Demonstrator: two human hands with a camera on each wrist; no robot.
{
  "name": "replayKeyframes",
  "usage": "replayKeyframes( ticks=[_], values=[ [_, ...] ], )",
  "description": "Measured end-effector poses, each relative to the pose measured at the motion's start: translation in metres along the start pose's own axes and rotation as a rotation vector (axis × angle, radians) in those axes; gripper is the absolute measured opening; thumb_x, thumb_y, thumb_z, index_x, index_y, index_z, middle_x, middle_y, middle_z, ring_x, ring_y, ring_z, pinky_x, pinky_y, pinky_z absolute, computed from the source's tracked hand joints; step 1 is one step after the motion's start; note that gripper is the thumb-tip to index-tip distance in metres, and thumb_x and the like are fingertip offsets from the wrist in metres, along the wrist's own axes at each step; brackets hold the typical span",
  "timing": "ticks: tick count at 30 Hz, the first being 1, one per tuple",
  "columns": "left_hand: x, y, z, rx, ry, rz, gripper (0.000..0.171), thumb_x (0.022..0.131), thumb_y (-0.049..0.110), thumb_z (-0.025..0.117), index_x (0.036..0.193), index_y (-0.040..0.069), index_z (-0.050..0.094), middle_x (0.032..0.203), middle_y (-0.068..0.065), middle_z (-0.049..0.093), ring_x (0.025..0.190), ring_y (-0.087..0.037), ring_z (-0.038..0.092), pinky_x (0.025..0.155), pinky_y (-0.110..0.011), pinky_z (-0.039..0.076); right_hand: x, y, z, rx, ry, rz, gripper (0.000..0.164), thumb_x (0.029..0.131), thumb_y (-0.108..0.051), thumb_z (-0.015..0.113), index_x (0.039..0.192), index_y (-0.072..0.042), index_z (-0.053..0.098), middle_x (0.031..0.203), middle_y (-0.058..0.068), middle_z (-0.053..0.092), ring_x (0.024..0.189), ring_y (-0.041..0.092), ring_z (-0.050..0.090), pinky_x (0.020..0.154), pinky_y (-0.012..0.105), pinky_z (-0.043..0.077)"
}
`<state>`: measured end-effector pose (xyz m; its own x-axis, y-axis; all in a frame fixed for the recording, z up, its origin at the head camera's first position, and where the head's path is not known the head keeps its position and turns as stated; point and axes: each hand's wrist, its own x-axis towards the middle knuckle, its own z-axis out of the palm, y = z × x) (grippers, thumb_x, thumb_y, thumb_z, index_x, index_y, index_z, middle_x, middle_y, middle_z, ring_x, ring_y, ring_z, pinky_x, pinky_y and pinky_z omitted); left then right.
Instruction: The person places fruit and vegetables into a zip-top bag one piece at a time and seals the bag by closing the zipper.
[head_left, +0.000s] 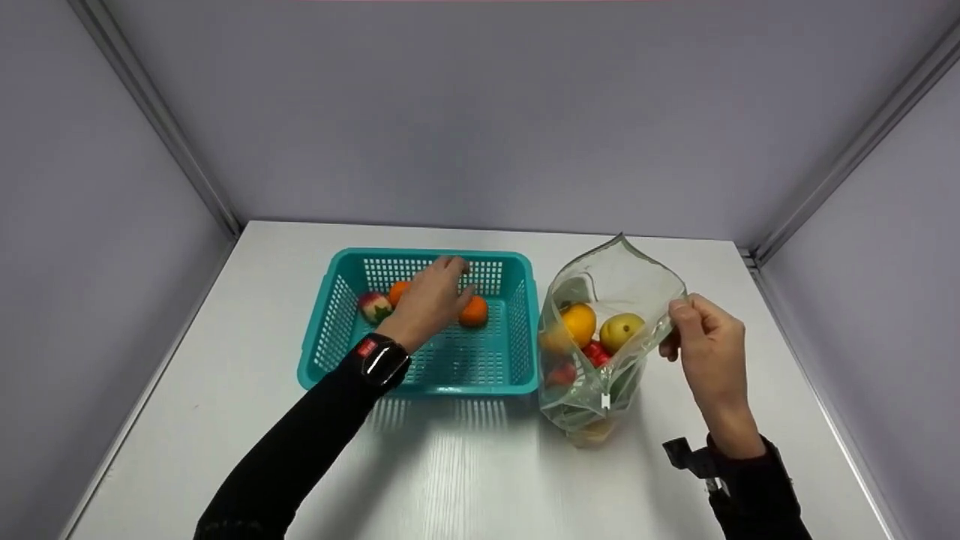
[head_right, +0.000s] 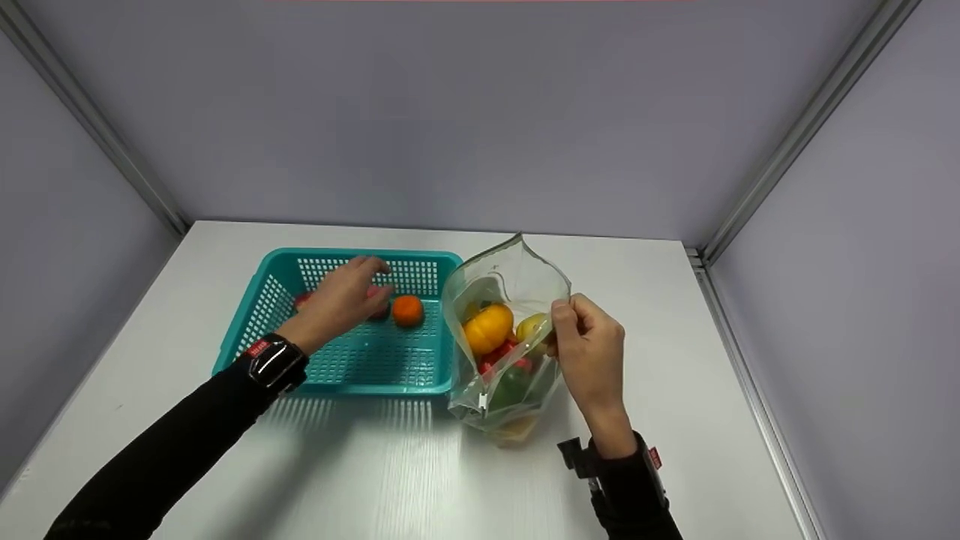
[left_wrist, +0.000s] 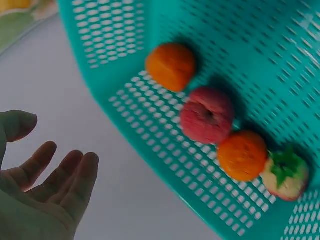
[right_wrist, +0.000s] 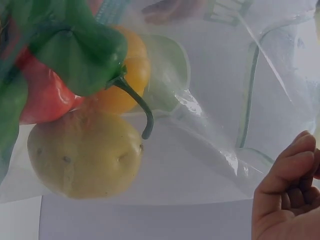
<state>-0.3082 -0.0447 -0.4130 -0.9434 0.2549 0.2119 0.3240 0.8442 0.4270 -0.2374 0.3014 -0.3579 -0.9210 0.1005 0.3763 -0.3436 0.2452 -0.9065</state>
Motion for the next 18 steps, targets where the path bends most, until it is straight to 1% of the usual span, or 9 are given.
replayKeyframes(
  ticks=[2,4,7,9,11,13,16,18],
  values=[
    [0.001,-0.008,0.005,0.087,-0.016,0.041,0.031,0.103,0.016,0.065,0.127,-0.002,0.060,0.124,-0.023,0.062,0.101,-0.033,0.066,0.085,-0.042,0.057,0.000,0.000,0.000,0.000,-0.005,-0.002,0.038,0.104,-0.010,0.055,0.071,0.008,0.055,0.057,0.008,0.057,0.048,0.014,0.054,0.046,0.022,0.046],
    [0.003,-0.016,0.011,0.175,-0.038,0.065,0.031,0.103,0.013,0.065,0.128,-0.004,0.060,0.125,-0.026,0.060,0.101,-0.035,0.066,0.085,-0.043,0.058,-0.001,-0.001,0.000,-0.001,-0.009,-0.004,0.038,0.104,-0.010,0.055,0.071,0.008,0.055,0.057,0.007,0.057,0.048,0.014,0.054,0.046,0.022,0.046],
    [0.006,-0.026,0.019,0.275,-0.086,0.063,0.032,0.104,0.009,0.063,0.132,-0.004,0.059,0.132,-0.028,0.058,0.104,-0.038,0.066,0.087,-0.044,0.059,-0.002,-0.002,-0.001,-0.006,-0.010,-0.008,0.038,0.104,-0.009,0.055,0.071,0.008,0.055,0.057,0.007,0.057,0.048,0.014,0.054,0.046,0.022,0.046],
    [0.008,-0.030,0.024,0.304,-0.111,0.051,0.033,0.104,0.009,0.062,0.134,-0.004,0.060,0.134,-0.029,0.056,0.103,-0.039,0.067,0.086,-0.044,0.059,-0.003,-0.003,-0.001,-0.009,-0.006,-0.009,0.037,0.104,-0.009,0.055,0.071,0.008,0.055,0.057,0.007,0.056,0.048,0.014,0.054,0.046,0.022,0.046],
    [0.009,-0.033,0.026,0.317,-0.125,0.038,0.031,0.103,0.009,0.064,0.131,-0.004,0.062,0.131,-0.030,0.058,0.098,-0.039,0.068,0.083,-0.044,0.060,-0.003,-0.004,-0.002,-0.014,-0.004,-0.008,0.037,0.104,-0.009,0.054,0.071,0.008,0.055,0.058,0.006,0.057,0.049,0.014,0.054,0.046,0.022,0.046],
    [0.008,-0.036,0.027,0.333,-0.122,0.032,0.028,0.102,0.008,0.065,0.127,-0.005,0.065,0.126,-0.031,0.059,0.091,-0.038,0.069,0.078,-0.044,0.061,-0.004,-0.006,-0.001,-0.016,-0.006,-0.006,0.037,0.104,-0.009,0.054,0.072,0.008,0.055,0.058,0.006,0.057,0.049,0.014,0.054,0.046,0.022,0.046],
    [0.004,-0.040,0.026,0.361,-0.111,0.043,0.020,0.102,0.006,0.064,0.118,-0.006,0.068,0.117,-0.032,0.062,0.081,-0.037,0.068,0.070,-0.042,0.062,-0.007,-0.008,-0.001,-0.018,-0.009,-0.004,0.037,0.104,-0.009,0.053,0.072,0.008,0.054,0.058,0.006,0.057,0.049,0.014,0.054,0.046,0.022,0.046],
    [0.003,-0.043,0.027,0.363,-0.119,0.044,0.018,0.103,0.005,0.062,0.116,-0.005,0.068,0.117,-0.032,0.062,0.081,-0.037,0.068,0.071,-0.043,0.061,-0.009,-0.008,0.000,-0.021,-0.008,-0.004,0.037,0.104,-0.008,0.053,0.071,0.008,0.054,0.058,0.006,0.057,0.049,0.013,0.054,0.046,0.022,0.046]
  ],
)
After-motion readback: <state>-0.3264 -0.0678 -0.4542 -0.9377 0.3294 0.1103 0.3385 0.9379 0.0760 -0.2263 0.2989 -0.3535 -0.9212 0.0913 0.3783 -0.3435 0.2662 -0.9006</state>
